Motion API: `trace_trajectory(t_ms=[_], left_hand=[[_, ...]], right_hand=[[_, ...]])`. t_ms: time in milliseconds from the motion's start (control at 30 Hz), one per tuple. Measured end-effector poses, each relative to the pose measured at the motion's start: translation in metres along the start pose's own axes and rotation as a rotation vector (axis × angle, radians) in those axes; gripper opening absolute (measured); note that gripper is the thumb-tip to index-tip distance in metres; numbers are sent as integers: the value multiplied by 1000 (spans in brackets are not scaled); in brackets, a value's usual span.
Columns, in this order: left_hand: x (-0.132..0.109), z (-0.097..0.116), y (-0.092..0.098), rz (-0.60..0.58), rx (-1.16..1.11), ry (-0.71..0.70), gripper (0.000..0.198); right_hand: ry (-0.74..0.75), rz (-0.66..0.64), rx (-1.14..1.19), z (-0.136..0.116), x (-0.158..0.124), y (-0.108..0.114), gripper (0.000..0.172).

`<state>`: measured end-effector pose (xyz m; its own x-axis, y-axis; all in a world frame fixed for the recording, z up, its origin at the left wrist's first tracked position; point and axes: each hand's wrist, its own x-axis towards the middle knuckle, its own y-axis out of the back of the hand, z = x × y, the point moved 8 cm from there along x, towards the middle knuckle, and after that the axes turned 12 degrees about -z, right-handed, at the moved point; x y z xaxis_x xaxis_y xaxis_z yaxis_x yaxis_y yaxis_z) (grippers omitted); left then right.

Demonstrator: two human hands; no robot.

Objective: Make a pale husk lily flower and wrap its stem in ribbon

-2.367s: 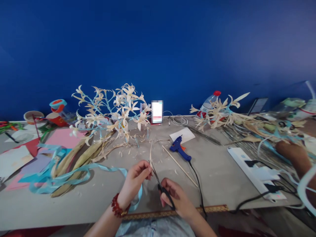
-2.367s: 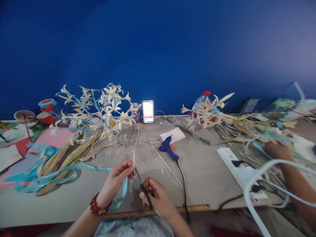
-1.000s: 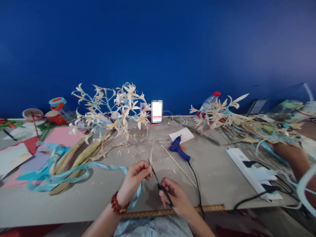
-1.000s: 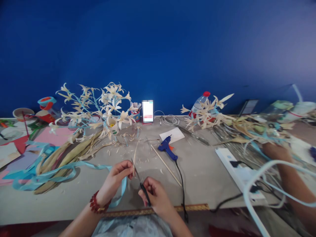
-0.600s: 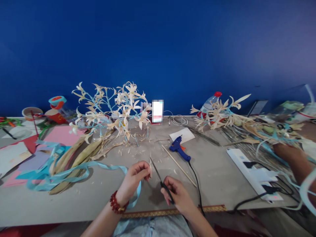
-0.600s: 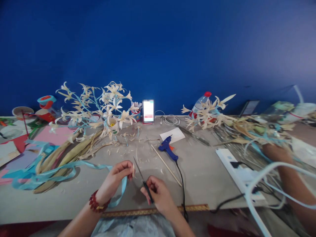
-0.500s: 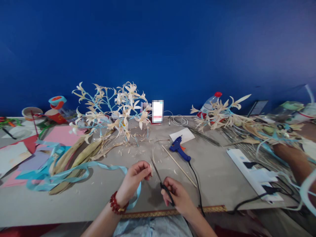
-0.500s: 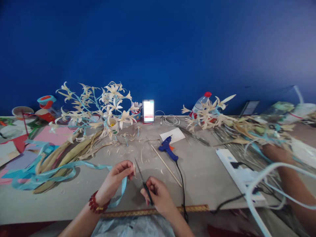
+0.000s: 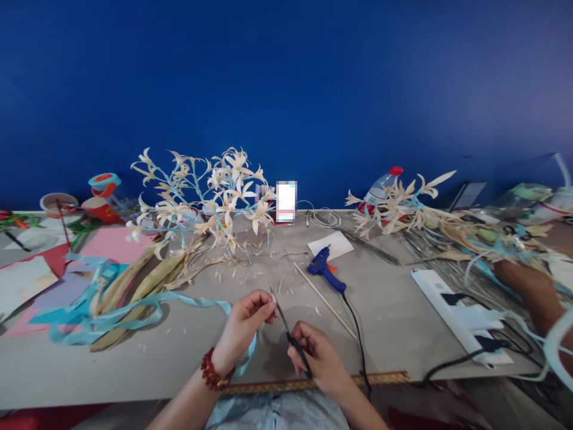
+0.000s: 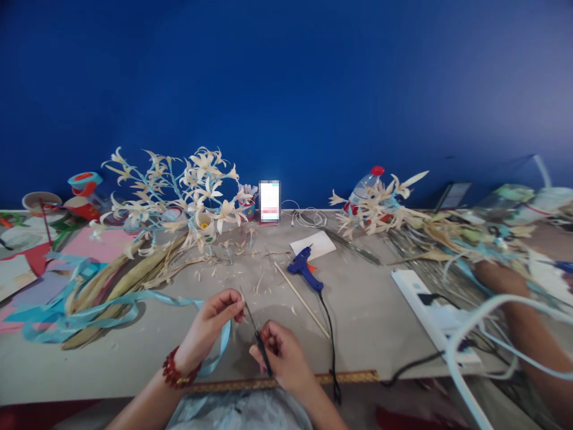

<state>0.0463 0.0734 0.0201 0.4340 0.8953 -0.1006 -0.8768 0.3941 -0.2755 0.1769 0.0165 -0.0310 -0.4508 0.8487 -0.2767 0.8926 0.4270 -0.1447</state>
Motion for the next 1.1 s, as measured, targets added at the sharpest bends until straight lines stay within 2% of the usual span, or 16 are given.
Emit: trace_trajectory(t_ms=[200,400,833,967,1100], left_hand=[[-1,-1,0,13,-8,-3,20],[-3,-3,4,51,-39,-25,17],[-2,-10,5,72,-465,4,14],[-2,-13,3,101,-520,5,15],[-2,-13,2,106,-499,-1,15]], right_hand=[[2,5,-14,-1,-1,0,42],[25,30,27,0,2,4,50],[93,-62,20,-11,-6,-6,56],[109,-55,-54,-13,-5,-9,49],[82,-27,-32,-15,-1,-12,41]])
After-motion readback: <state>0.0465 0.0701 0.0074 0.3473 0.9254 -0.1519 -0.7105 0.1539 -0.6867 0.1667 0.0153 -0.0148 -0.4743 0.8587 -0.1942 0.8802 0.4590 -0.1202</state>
